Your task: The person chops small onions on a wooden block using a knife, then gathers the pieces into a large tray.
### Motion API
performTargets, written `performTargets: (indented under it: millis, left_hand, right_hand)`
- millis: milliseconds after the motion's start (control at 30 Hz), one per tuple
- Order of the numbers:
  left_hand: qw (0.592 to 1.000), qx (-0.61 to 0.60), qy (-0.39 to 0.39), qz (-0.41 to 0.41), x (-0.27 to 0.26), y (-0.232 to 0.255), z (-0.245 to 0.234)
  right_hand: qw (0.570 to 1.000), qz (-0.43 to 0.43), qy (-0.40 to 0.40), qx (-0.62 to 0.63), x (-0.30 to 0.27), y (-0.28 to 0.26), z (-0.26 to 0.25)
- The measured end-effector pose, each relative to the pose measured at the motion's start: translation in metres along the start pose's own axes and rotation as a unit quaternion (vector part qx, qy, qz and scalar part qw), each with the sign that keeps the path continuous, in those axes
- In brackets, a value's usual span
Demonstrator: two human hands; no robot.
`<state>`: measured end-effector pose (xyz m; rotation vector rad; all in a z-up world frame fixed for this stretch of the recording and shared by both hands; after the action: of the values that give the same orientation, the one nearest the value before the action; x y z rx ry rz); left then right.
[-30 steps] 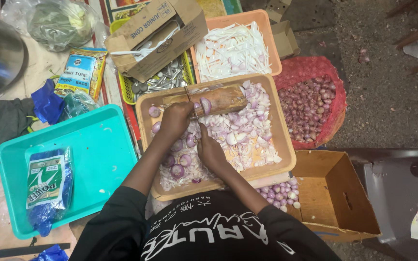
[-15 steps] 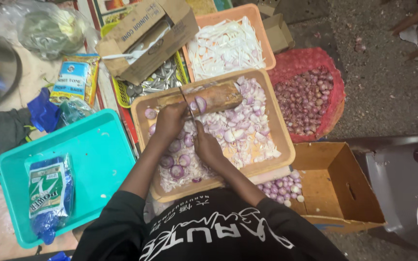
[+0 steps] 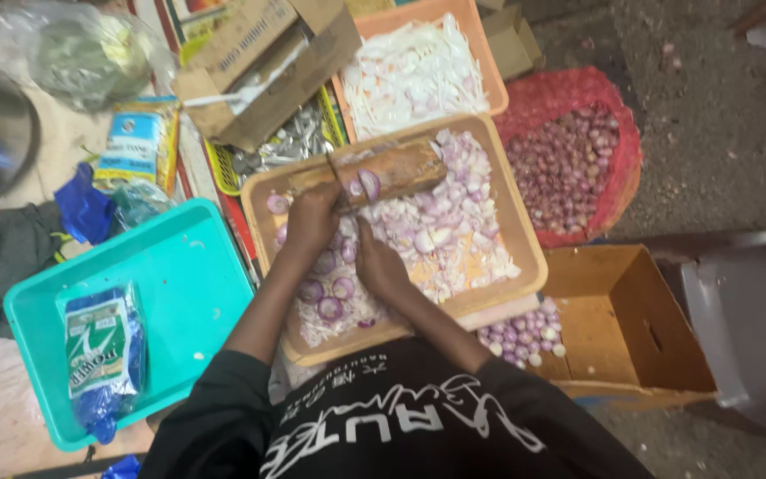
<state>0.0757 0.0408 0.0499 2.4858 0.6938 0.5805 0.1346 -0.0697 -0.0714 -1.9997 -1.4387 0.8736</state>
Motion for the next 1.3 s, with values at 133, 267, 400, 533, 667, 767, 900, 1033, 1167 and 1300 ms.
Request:
performTargets:
  millis: [133,267,400,533,667,767,900,1033,1167,1300]
  left_hand:
    - [0.999,-0.011,-0.012,-0.031,0.0,-0.004,0.001]
    - [0.999,0.003,-0.006,-0.034,0.002,-0.002,-0.001]
    - [1.0,-0.005,-0.003,-0.018,0.0,-0.002,0.0]
    - [1.0,0.006,0.004,-0.016,0.001,0.0,-0.003]
    - [1.0,0.002,0.001,-0.024,-0.001,-0.003,-0.003]
    - [1.0,-0.003,0.002,-0.016,-0.004,0.0,0.0]
    - [1.0,0.001,0.011,-0.003,-0.001,0.0,-0.003]
    - [1.0,0.005,0.015,-0.014,-0.003,-0.005,0.001]
    - [0.999,0.011,0.013,-0.029,-0.004,-0.01,0.003]
    - [0.999,0.013,0.013,-0.041,-0.003,-0.011,0.003]
  right_hand:
    - [0.999,-0.012,0.04,-0.033,0.002,-0.002,-0.004]
    - [1.0,-0.018,0.016,-0.016,-0.006,-0.01,-0.004]
    - [0.999,-0.005,0.022,-0.024,0.001,-0.005,-0.001]
    - [0.999,0.006,0.025,-0.032,0.003,-0.006,-0.004]
    - [0.999,-0.026,0.026,-0.014,-0.006,-0.014,-0.003]
    - [1.0,-0.013,0.015,-0.019,0.002,-0.004,0.001]
    - [0.999,-0.02,0.023,-0.018,0.0,-0.01,-0.005]
    - [0.999,-0.036,0.024,-0.011,-0.004,-0.016,-0.005]
    - [1.0,-0.005,-0.003,-0.014,0.005,-0.001,0.001]
    - [0.999,-0.039,0.014,-0.01,0.001,-0.01,-0.002]
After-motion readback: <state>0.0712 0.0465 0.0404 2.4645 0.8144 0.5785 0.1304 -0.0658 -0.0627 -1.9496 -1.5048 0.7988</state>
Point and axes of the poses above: each hand's wrist, its own x-axis towards the middle knuckle, its own z-axis out of the palm, y = z × x, the point moved 10 cm from there along x, towards the middle knuckle, and after that the axes turned 9 degrees about -y, right-handed, at the moved point
